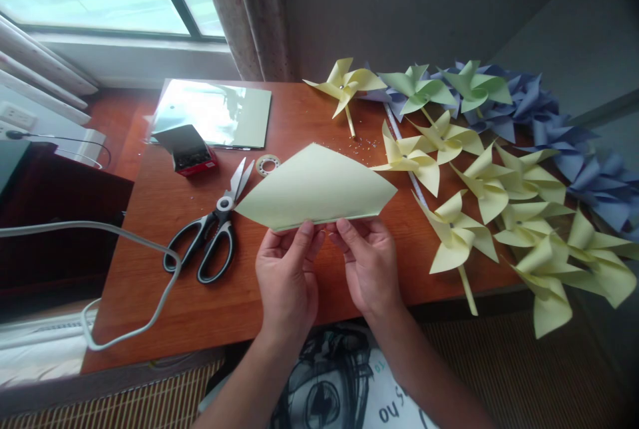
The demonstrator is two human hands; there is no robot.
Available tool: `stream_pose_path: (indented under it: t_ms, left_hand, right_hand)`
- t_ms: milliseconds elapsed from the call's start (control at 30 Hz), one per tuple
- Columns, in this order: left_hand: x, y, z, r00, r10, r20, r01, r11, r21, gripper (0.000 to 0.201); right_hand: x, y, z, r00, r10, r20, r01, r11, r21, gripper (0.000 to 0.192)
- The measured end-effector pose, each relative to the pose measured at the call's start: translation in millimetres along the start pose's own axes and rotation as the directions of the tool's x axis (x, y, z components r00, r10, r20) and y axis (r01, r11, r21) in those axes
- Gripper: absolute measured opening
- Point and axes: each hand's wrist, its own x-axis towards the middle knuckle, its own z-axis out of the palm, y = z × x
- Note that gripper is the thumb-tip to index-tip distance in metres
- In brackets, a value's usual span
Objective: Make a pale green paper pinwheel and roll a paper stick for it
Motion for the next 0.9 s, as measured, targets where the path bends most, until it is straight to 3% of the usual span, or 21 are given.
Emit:
stream_pose_path:
  t_ms: [200,767,900]
  left_hand:
    - [0.1,-1.2,0.4,1.0,0.025,-0.011,-0.025,1.0,0.008,0.021]
    - [1.6,-1.7,3.0,0.998,0.042,-0.051,-0.041,0.999,0.025,0.029]
    - [-1.9,-3.4,2.8,0.998,0.064,-0.006,-0.064,0.996,0.059,0.029]
  right_hand:
    - [0.4,3.6,1.6,0.999,0.033,-0.026,-0.033,0.999,0.02,0.018]
    - [1.0,7.6,4.1,0.991,-0.024,-0.131,0.02,0.999,-0.029,0.023]
    - [1.8,7.3,5.7,0.991,-0.05,-0.127,0.045,0.998,-0.04,0.023]
